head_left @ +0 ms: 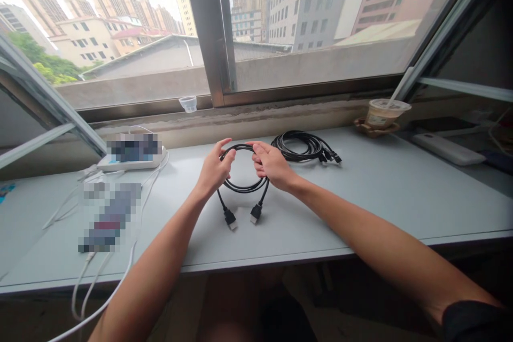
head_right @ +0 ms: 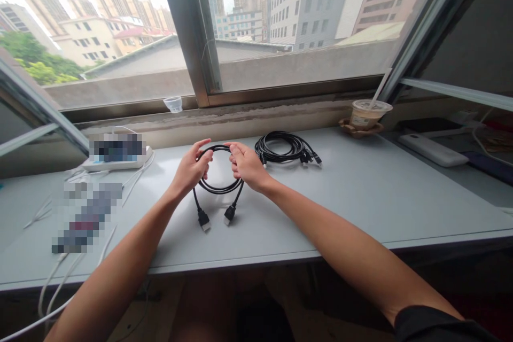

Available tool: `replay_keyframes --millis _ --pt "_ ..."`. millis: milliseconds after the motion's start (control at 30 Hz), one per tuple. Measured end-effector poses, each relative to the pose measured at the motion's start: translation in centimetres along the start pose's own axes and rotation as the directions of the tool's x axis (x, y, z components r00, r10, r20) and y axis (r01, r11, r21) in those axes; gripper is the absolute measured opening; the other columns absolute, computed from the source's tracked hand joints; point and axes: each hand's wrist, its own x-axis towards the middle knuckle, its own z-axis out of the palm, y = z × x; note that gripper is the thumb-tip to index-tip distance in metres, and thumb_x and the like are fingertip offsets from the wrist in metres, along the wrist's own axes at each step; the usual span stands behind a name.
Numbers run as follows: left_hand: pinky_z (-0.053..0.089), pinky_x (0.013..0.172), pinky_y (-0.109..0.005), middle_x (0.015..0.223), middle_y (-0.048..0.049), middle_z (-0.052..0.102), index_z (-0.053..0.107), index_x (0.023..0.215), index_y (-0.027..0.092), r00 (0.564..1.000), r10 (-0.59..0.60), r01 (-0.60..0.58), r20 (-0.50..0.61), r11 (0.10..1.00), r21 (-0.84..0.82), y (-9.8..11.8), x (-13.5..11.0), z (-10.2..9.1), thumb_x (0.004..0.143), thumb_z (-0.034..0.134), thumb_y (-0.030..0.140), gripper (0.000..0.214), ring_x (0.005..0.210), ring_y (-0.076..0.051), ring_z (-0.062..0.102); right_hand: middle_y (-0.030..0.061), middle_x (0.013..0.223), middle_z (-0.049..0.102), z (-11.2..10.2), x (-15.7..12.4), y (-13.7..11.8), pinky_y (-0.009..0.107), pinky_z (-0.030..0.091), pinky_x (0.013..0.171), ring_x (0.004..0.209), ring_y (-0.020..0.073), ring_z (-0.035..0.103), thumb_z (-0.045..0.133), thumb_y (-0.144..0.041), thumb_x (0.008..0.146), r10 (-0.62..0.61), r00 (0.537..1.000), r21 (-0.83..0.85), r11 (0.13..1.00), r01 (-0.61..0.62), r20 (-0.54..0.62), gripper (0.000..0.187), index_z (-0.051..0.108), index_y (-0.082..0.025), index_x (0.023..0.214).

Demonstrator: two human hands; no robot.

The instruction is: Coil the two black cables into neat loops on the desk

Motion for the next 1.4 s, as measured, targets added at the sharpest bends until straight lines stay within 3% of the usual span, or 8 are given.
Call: replay_keyframes --millis 133,300,433,700,833,933,1100,1400 --pt "0.043 0.045 -0.016 0.089 0.0022 0.053 0.061 0.134 0.017 0.995 -0.077 0.062 -0.064 0.976 -0.209 -0.2 -0.1 0.9 0.091 0.071 0.027 0.045 0.055 -0.003 0.046 -0.0067 0.078 0.052 0.2 0.0 -0.1 0.02 0.046 0.048 0.052 0.0065 0.047 0.074 -0.037 0.094 0.036 0.995 0.091 0.995 -0.027 -0.091 0.038 0.056 -0.025 0.125" --pt "0.016 0.034 -0.011 0.08 0.0054 0.046 0.065 0.109 0.013 0.962 -0.269 0.189 -0.041 0.771 -0.609 0.5 0.4 -0.2 0.096 0.068 0.035 0.026 0.044 0.002 0.023 -0.0084 0.077 0.055 1.1 -0.6 1.2 0.033 0.064 0.073 0.053 0.0065 0.05 0.072 -0.049 0.095 0.09 0.991 0.189 0.976 -0.108 0.101 0.036 0.05 -0.026 0.112" --pt "0.017 0.033 -0.01 0.077 0.0049 0.046 0.069 0.117 0.012 0.932 -0.35 0.344 0.097 0.767 -0.542 0.9 0.5 -1.1 0.098 0.067 0.035 0.029 0.042 0.002 0.023 -0.0129 0.067 0.046 1.4 -1.0 1.8 0.031 0.062 0.062 0.043 0.0041 0.032 0.066 -0.065 0.096 0.068 0.987 0.072 0.994 -0.079 0.149 0.045 0.052 -0.026 0.112" --pt "0.013 0.031 -0.01 0.07 0.0021 0.049 0.073 0.104 0.007 0.889 -0.401 0.457 0.221 0.802 -0.384 0.9 0.6 -1.3 0.097 0.067 0.025 0.02 0.041 0.0 0.029 -0.0065 0.069 0.051 0.9 -1.0 0.6 0.026 0.054 0.043 0.044 0.0068 0.037 0.059 -0.058 0.102 0.222 0.963 0.002 0.974 -0.225 0.152 0.037 0.058 -0.021 0.101" --pt "0.048 0.046 -0.017 0.085 -0.0069 0.066 0.069 0.117 0.009 0.912 -0.334 0.405 0.239 0.636 -0.657 1.1 0.2 -0.7 0.104 0.056 0.033 0.031 0.055 -0.007 0.054 -0.0089 0.069 0.041 0.3 -0.3 -0.6 0.013 0.022 0.034 0.044 0.0032 0.024 0.072 -0.047 0.096 0.108 0.994 0.22 0.97 -0.1 -0.027 0.037 0.047 -0.022 0.085" --pt "0.062 0.065 -0.028 0.08 -0.0059 0.065 0.067 0.113 0.01 0.938 -0.29 0.336 0.192 0.614 -0.715 1.1 -0.6 1.0 0.108 0.047 0.042 0.038 0.065 -0.013 0.064 -0.0092 0.068 0.041 -0.4 0.1 -1.2 0.013 0.03 0.038 0.045 0.0042 0.027 0.068 -0.047 0.099 0.014 0.973 0.314 0.947 0.061 -0.232 0.03 0.053 -0.023 0.093" --pt "0.035 0.041 -0.014 0.061 0.0085 0.033 0.062 0.1 0.015 0.966 -0.25 0.216 0.066 0.643 -0.735 1.0 -1.2 2.9 0.108 0.049 0.038 0.028 0.044 -0.005 0.035 -0.0076 0.07 0.051 -0.3 -0.1 -0.8 0.024 0.053 0.047 0.046 0.0073 0.036 0.059 -0.063 0.101 0.054 0.987 0.201 0.979 -0.023 -0.151 0.04 0.06 -0.026 0.114" --pt "0.021 0.035 -0.017 0.056 0.0091 0.02 0.045 0.07 0.02 0.82 -0.449 0.572 0.355 0.662 -0.484 1.8 -0.7 0.2 0.094 0.039 0.029 0.026 0.038 -0.005 0.014 -0.0086 0.071 0.042 0.0 -1.1 -2.1 0.013 0.023 0.035 0.045 0.0044 0.024 0.065 -0.039 0.1 0.165 0.982 0.105 0.979 -0.174 0.091 0.017 0.059 -0.023 0.104"
